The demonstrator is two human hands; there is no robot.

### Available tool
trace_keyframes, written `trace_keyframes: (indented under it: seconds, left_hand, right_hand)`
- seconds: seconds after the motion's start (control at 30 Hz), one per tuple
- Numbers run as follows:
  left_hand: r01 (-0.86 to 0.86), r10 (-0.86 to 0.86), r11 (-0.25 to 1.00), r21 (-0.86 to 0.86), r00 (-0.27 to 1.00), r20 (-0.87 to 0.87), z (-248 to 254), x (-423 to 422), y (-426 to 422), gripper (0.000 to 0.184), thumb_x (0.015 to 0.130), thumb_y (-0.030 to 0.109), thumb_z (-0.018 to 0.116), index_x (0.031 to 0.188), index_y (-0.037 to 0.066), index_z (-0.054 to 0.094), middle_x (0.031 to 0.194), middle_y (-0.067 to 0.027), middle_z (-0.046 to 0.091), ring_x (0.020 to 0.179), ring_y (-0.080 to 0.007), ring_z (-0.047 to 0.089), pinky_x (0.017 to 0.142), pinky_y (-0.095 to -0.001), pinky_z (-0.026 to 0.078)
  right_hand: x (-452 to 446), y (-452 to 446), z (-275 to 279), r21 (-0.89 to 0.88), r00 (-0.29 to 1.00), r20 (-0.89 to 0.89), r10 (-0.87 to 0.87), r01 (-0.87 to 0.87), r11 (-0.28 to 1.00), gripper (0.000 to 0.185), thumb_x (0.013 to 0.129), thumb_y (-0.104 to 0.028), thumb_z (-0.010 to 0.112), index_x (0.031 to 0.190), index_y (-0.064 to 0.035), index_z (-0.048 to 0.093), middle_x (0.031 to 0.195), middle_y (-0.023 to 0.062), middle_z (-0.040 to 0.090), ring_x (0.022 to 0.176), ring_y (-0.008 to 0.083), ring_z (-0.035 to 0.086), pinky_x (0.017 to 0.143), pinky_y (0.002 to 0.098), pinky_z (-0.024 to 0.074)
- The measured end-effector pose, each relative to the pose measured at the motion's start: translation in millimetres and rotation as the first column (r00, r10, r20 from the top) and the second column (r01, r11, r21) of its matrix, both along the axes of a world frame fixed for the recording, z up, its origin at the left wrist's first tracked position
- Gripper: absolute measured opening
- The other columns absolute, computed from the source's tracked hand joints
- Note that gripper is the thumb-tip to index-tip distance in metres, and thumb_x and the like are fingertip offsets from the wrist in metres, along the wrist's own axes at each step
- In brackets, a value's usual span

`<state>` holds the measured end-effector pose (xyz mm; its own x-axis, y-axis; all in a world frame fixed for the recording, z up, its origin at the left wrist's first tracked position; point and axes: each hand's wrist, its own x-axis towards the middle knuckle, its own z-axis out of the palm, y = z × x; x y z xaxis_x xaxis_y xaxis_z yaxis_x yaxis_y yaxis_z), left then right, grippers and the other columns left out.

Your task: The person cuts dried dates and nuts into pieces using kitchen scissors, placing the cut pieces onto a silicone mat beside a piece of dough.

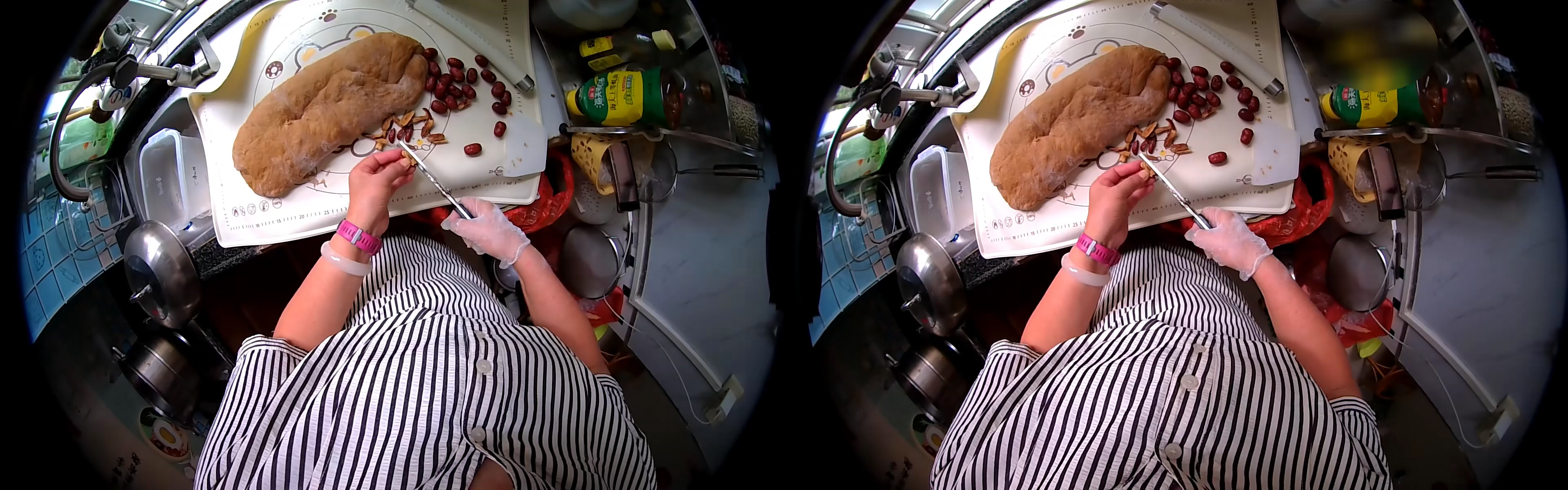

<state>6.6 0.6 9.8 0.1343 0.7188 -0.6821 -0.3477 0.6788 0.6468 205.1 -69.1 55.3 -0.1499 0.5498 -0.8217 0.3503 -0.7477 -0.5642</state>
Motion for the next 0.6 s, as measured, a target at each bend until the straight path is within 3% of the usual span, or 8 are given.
trace_keyframes:
  seconds: [0.07, 0.13, 0.17, 0.2, 0.27, 0.3, 0.53, 0.6]
  left_hand:
    - [-0.025, 0.026, 1.000, -0.013, 0.999, 0.032, 0, 0, 0, 0.024, 0.089, 0.001, 0.064, 0.112, -0.003, 0.058, 0.101, -0.0110, 0.067, 0.092, -0.0194, 0.067, 0.084, -0.0296, 0.056]
    - [-0.052, 0.053, 0.998, -0.027, 0.997, 0.062, 0, 0, 0, 0.027, 0.089, 0.000, 0.065, 0.114, -0.002, 0.055, 0.101, -0.0113, 0.067, 0.092, -0.0199, 0.067, 0.085, -0.0302, 0.056]
    - [-0.066, 0.068, 0.997, -0.028, 0.996, 0.059, 0, 0, 0, 0.030, 0.088, 0.000, 0.066, 0.114, -0.001, 0.053, 0.101, -0.0118, 0.067, 0.092, -0.0205, 0.067, 0.085, -0.0310, 0.057]
    - [-0.081, 0.082, 0.996, -0.029, 0.995, 0.056, 0, -1, 0, 0.032, 0.087, 0.000, 0.067, 0.114, 0.000, 0.050, 0.101, -0.0123, 0.067, 0.093, -0.0210, 0.067, 0.086, -0.0318, 0.057]
    - [-0.106, 0.107, 0.994, -0.028, 0.992, 0.059, -1, 0, -1, 0.032, 0.086, 0.000, 0.068, 0.112, 0.001, 0.049, 0.100, -0.0120, 0.066, 0.092, -0.0210, 0.067, 0.086, -0.0322, 0.057]
    - [-0.129, 0.131, 0.991, -0.028, 0.989, 0.064, -1, 1, -1, 0.032, 0.085, 0.000, 0.069, 0.110, 0.002, 0.047, 0.099, -0.0116, 0.066, 0.091, -0.0210, 0.067, 0.086, -0.0326, 0.057]
    - [-0.147, 0.151, 0.988, -0.045, 0.985, 0.079, -4, 5, -4, 0.031, 0.085, -0.001, 0.069, 0.107, 0.004, 0.047, 0.095, -0.0093, 0.065, 0.089, -0.0198, 0.067, 0.086, -0.0338, 0.057]
    - [-0.135, 0.139, 0.990, -0.043, 0.985, 0.102, -5, 3, -5, 0.032, 0.086, -0.001, 0.068, 0.106, 0.005, 0.045, 0.094, -0.0094, 0.065, 0.090, -0.0202, 0.067, 0.086, -0.0340, 0.057]
  right_hand:
    - [-1, -3, -2, -0.087, 0.997, -0.050, -0.053, 0.049, 0.995, 0.022, 0.082, -0.020, 0.064, 0.094, -0.0009, 0.062, 0.072, 0.0056, 0.058, 0.064, 0.0107, 0.054, 0.061, 0.0291, 0.0463]
    - [-2, -15, -13, -0.031, 0.930, -0.282, -0.237, 0.238, 0.971, 0.024, 0.082, -0.017, 0.065, 0.100, -0.0018, 0.061, 0.075, 0.0037, 0.057, 0.064, 0.0064, 0.052, 0.059, 0.0257, 0.0456]
    - [-1, -18, -17, 0.086, 0.986, -0.111, -0.125, 0.135, 0.987, 0.031, 0.082, -0.020, 0.064, 0.105, -0.0013, 0.057, 0.080, 0.0095, 0.061, 0.066, 0.0165, 0.059, 0.064, 0.0318, 0.0491]
    - [-1, -19, -19, 0.086, 0.986, -0.112, -0.124, 0.134, 0.987, 0.031, 0.082, -0.020, 0.064, 0.105, -0.0013, 0.057, 0.080, 0.0095, 0.061, 0.066, 0.0165, 0.059, 0.064, 0.0318, 0.0491]
    - [-2, -21, -21, 0.452, 0.929, 0.370, 0.006, -0.185, 0.873, 0.039, 0.081, -0.025, 0.065, 0.110, -0.0011, 0.053, 0.088, 0.0193, 0.064, 0.078, 0.0336, 0.064, 0.074, 0.0416, 0.0506]
    - [-3, -17, -13, 0.406, 0.918, 0.395, 0.027, -0.201, 0.891, 0.046, 0.080, -0.029, 0.065, 0.112, 0.0001, 0.051, 0.099, 0.0262, 0.063, 0.094, 0.0446, 0.059, 0.084, 0.0486, 0.0470]
    - [-2, -19, -17, 0.399, 0.872, 0.480, 0.099, -0.317, 0.861, 0.051, 0.080, -0.031, 0.064, 0.114, 0.0040, 0.050, 0.103, 0.0277, 0.062, 0.096, 0.0459, 0.059, 0.087, 0.0503, 0.0454]
    - [1, -24, -29, 0.486, 0.944, 0.318, 0.087, -0.241, 0.840, 0.050, 0.080, -0.028, 0.064, 0.116, 0.0037, 0.053, 0.097, 0.0214, 0.064, 0.085, 0.0353, 0.063, 0.081, 0.0427, 0.0490]
